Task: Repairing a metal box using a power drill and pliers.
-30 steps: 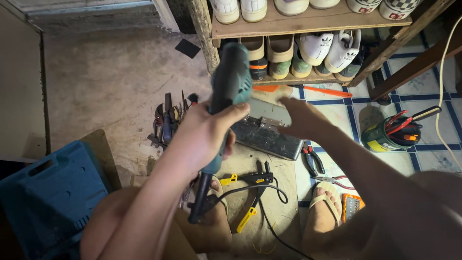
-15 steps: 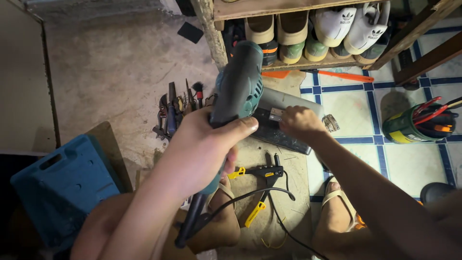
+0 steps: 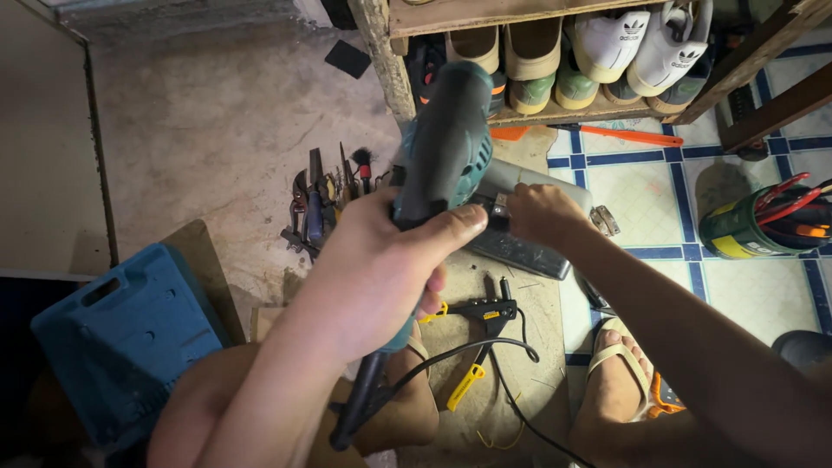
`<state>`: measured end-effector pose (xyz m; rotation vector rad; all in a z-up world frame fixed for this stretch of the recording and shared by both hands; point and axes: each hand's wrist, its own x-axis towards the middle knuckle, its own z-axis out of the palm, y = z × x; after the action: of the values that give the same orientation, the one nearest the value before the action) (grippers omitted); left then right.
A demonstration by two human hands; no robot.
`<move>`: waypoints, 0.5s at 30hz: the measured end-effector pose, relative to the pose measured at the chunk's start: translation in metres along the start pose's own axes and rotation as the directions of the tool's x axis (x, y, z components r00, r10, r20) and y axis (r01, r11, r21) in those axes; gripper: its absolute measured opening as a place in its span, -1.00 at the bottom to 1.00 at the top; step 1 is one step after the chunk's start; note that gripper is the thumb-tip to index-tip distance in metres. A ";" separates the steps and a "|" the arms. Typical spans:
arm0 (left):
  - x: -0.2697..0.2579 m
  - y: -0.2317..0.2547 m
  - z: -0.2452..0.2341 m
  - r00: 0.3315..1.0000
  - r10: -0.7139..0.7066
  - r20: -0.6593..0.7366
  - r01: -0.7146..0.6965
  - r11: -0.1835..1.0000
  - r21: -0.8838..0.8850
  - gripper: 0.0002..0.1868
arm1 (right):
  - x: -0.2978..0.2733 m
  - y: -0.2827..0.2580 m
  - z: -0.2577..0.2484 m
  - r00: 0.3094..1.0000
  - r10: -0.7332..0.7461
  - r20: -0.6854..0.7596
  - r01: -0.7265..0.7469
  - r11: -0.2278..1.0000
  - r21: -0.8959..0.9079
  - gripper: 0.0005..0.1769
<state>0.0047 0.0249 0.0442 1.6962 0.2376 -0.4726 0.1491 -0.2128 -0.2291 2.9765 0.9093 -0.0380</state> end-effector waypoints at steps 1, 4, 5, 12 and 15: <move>0.000 -0.002 -0.001 1.000 0.000 -0.003 0.000 1.000 0.001 -0.61 | 0.002 -0.001 0.006 1.000 -0.003 -0.001 0.003 1.000 0.001 -0.66; 0.000 -0.004 -0.002 0.998 0.055 0.024 -0.052 0.994 -0.097 -0.60 | 0.007 0.000 0.019 0.997 0.056 0.056 -0.056 0.998 -0.015 -0.69; -0.001 -0.003 -0.002 0.998 0.060 0.036 -0.056 0.993 -0.106 -0.62 | 0.009 0.001 0.020 0.998 0.055 0.044 -0.054 0.998 -0.026 -0.73; -0.005 -0.004 0.002 0.995 0.040 0.086 -0.026 0.987 -0.162 -0.65 | 0.009 0.000 -0.004 0.988 0.115 0.099 -0.117 0.993 0.010 -0.70; -0.002 -0.008 0.000 0.993 0.072 0.095 -0.055 0.983 -0.176 -0.63 | 0.016 0.020 0.021 0.983 0.130 0.128 -0.131 0.991 -0.005 -0.74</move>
<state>-0.0001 0.0269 0.0377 1.5018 0.1463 -0.4751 0.1729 -0.2209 -0.2504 2.9878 0.6997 -0.2252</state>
